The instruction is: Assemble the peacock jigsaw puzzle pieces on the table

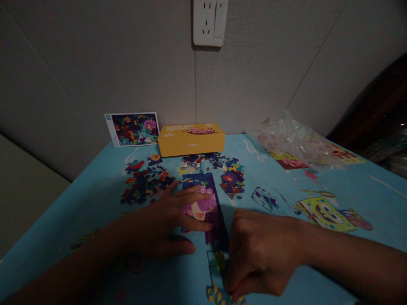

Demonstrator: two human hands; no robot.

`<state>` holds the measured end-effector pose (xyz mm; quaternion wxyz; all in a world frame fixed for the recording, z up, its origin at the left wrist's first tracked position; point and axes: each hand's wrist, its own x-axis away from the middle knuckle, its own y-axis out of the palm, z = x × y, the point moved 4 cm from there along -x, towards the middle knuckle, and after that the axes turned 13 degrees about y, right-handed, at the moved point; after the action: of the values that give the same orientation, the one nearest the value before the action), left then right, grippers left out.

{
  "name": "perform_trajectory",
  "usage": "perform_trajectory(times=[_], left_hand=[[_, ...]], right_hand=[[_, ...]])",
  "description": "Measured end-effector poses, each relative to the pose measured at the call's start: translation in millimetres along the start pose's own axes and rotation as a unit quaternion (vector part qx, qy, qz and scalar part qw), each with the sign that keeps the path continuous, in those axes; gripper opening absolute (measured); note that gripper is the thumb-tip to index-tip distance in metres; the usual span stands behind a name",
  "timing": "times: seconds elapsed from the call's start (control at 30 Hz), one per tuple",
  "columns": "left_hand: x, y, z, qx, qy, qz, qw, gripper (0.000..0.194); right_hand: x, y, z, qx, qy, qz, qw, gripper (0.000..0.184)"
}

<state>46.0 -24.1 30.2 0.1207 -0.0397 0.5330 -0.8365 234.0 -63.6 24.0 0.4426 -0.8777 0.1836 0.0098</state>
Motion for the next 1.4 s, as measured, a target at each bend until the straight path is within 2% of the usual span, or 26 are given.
perform_trajectory(times=[0.23, 0.43, 0.77, 0.93, 1.07, 1.2, 1.27, 1.4], left_hand=[[0, 0.5, -1, -0.008, 0.009, 0.006, 1.000, 0.047], [0, 1.1, -2, -0.015, 0.002, -0.001, 1.000, 0.047], [-1, 1.1, -1, -0.008, -0.014, -0.022, 1.000, 0.048], [1, 0.6, -1, -0.008, -0.016, -0.022, 1.000, 0.047], [2, 3.6, -1, -0.014, 0.007, 0.001, 1.000, 0.046], [-3, 5.0, 7, -0.021, 0.051, 0.027, 0.998, 0.034], [-7, 5.3, 15, -0.003, 0.071, 0.014, 0.997, 0.030], [-14, 5.1, 29, 0.026, 0.086, -0.026, 0.996, 0.030]], right_hand=[[0, 3, 4, -0.018, 0.049, -0.036, 0.998, 0.013], [0, 3, 11, -0.051, 0.080, -0.052, 0.994, 0.015], [-4, -1, 19, -0.094, 0.034, -0.023, 0.995, 0.015], [-4, -2, 16, -0.101, 0.052, -0.019, 0.993, 0.012], [-3, -1, 15, -0.095, 0.068, -0.016, 0.993, 0.012], [-3, 1, 19, -0.106, 0.031, -0.014, 0.994, 0.016], [-3, 0, 21, -0.115, 0.017, -0.013, 0.993, 0.018], [-2, -5, 22, -0.104, 0.036, -0.016, 0.994, 0.018]])
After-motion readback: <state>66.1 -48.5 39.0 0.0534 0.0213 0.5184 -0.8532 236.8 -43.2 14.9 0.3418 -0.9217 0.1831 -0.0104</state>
